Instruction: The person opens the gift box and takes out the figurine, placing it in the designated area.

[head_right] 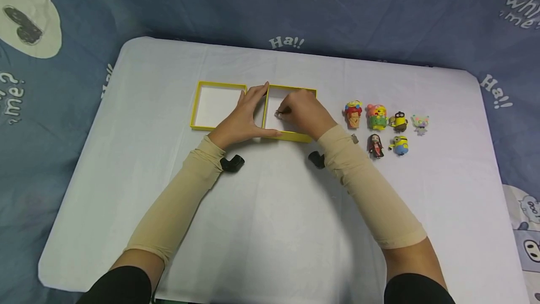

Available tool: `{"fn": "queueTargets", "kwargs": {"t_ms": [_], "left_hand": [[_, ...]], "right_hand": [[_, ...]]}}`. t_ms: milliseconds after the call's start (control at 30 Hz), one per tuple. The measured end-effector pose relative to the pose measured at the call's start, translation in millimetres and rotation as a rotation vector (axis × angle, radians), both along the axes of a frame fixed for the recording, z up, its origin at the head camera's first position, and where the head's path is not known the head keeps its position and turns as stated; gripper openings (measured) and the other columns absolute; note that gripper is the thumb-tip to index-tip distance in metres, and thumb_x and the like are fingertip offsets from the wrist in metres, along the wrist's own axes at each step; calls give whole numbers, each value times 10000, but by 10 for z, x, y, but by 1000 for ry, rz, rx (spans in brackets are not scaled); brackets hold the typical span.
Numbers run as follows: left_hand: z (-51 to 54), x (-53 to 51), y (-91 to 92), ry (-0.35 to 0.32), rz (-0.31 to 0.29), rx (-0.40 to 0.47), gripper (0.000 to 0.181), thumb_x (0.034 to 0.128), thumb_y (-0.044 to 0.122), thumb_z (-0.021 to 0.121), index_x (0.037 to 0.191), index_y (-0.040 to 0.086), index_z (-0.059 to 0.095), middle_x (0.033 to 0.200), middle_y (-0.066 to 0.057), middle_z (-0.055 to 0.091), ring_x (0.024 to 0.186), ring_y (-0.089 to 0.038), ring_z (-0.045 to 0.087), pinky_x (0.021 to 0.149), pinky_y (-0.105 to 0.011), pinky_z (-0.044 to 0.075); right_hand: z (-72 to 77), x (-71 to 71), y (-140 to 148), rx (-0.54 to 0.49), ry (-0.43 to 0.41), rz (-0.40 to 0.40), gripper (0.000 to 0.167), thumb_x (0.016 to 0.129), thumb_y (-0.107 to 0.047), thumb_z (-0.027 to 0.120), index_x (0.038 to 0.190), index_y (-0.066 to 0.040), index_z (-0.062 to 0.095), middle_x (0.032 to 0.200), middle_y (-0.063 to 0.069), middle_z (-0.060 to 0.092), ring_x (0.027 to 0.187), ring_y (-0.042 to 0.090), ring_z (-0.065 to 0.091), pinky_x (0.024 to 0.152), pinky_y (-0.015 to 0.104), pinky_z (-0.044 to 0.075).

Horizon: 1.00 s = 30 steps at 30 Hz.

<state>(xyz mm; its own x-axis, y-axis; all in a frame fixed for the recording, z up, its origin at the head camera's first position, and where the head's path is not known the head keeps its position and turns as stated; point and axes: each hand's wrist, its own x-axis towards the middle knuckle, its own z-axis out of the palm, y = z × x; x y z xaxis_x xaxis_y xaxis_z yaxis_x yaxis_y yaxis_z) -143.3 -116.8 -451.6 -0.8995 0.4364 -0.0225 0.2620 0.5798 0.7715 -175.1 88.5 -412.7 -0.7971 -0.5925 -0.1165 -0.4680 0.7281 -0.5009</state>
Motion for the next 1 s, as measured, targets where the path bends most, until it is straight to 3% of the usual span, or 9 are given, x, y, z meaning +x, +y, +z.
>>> {"fn": "queueTargets", "kwargs": {"t_ms": [200, 567, 800, 1000], "left_hand": [[17, 5, 1, -2, 2, 0, 1275, 750, 563, 879, 1670, 94, 131, 1669, -82, 260, 1590, -210, 211, 1331, -439, -128], [22, 8, 7, -5, 1, 6, 1277, 752, 562, 880, 1667, 79, 132, 1670, -95, 259, 1594, -230, 208, 1329, -462, -131], [14, 0, 9, -18, 5, -12, 1281, 752, 579, 872, 1671, 96, 122, 1678, -91, 243, 1599, -233, 192, 1327, -455, -137], [28, 7, 5, -27, 11, -16, 1283, 747, 590, 870, 1675, 124, 116, 1677, -86, 243, 1599, -233, 189, 1331, -452, -129]], "right_hand": [[36, 25, 28, -53, -44, -108, 204, 888, -116, 818, 1072, -28, 817, 1023, 140, 802, 995, 298, 762, 965, 473, 582], [119, 73, 111, -165, -144, -234, 195, 885, -150, 826, 1055, -55, 828, 1003, 129, 808, 963, 267, 775, 861, 444, 635], [140, 109, 212, -200, -201, -323, 189, 885, -199, 831, 1046, -100, 835, 1024, 101, 810, 919, 216, 766, 781, 307, 617], [175, 141, 308, -271, -291, -419, 229, 874, -233, 846, 1063, -104, 832, 1063, 94, 806, 845, 85, 756, 740, 186, 590]]}}
